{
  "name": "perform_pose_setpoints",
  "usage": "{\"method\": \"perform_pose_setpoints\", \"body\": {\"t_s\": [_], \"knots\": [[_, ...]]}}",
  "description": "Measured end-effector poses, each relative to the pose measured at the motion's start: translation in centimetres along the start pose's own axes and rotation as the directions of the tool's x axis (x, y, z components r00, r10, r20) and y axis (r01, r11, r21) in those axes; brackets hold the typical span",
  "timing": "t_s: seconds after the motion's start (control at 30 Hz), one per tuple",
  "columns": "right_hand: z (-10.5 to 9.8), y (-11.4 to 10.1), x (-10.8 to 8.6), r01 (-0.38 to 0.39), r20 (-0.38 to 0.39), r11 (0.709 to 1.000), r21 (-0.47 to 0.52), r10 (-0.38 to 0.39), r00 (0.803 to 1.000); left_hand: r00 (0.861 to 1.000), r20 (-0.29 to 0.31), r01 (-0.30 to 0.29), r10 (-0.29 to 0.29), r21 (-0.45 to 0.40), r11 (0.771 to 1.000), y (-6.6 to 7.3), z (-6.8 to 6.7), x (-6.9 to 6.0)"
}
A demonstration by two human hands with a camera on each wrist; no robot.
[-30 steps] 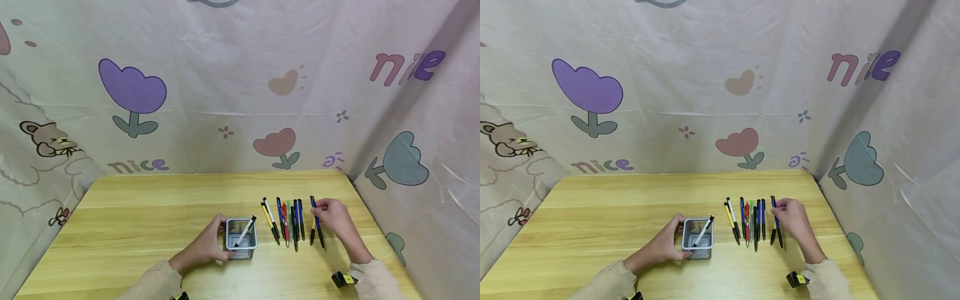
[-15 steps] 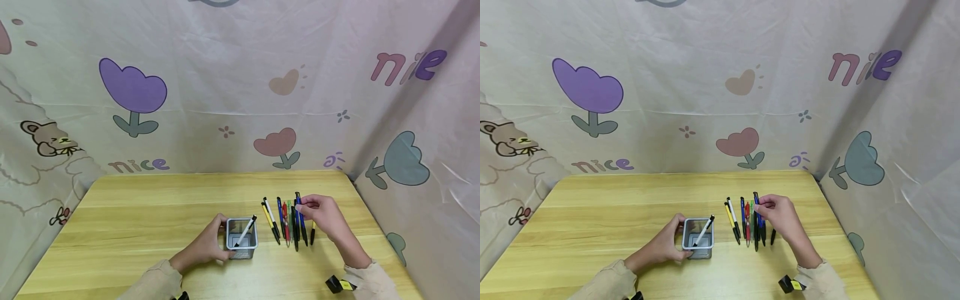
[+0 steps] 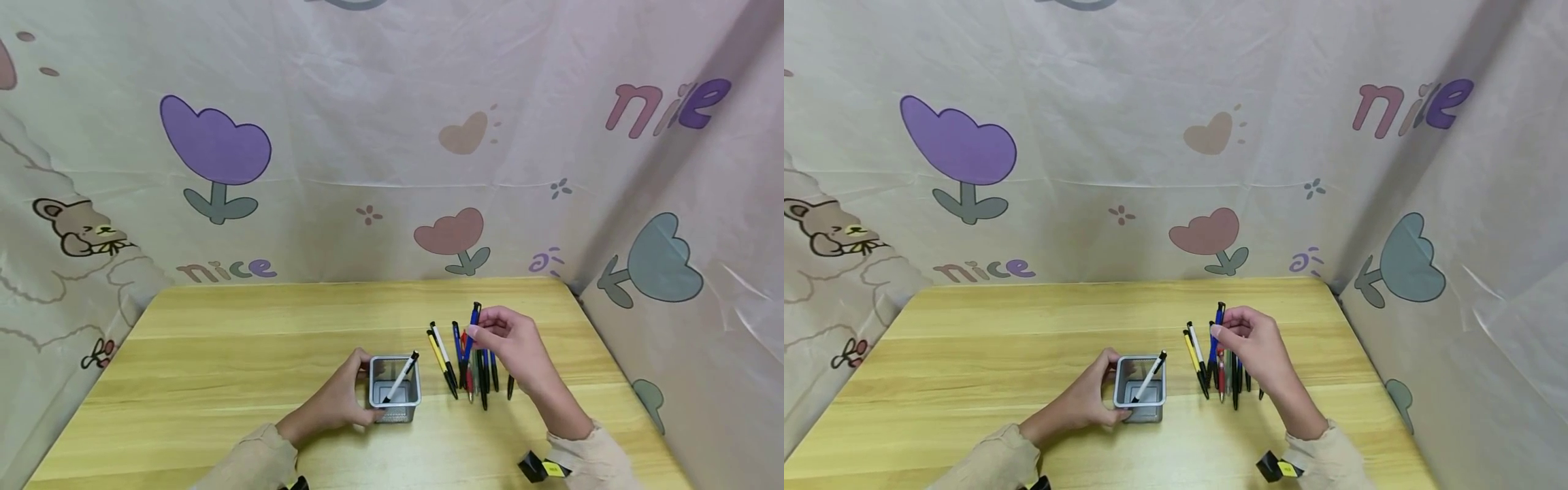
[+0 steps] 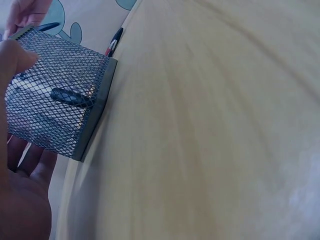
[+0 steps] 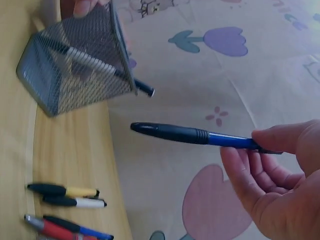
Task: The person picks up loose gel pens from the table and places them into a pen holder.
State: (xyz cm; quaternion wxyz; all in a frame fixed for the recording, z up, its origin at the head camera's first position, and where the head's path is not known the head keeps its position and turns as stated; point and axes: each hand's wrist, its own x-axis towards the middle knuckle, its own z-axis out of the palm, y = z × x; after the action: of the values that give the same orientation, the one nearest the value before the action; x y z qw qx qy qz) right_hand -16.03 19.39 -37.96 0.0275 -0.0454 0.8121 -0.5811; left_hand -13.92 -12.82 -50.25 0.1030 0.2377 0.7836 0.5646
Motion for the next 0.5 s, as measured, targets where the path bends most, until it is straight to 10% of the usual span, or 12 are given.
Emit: {"method": "perform_pose_setpoints", "body": {"t_s": [0.5], "knots": [[3.6,-0.5,-0.7,0.067,0.115,0.976,0.206,-0.092,0.989,1.0,-0.007,-0.019,0.019,-0.006,1.0,-0.3,0.2,0.1]]}}
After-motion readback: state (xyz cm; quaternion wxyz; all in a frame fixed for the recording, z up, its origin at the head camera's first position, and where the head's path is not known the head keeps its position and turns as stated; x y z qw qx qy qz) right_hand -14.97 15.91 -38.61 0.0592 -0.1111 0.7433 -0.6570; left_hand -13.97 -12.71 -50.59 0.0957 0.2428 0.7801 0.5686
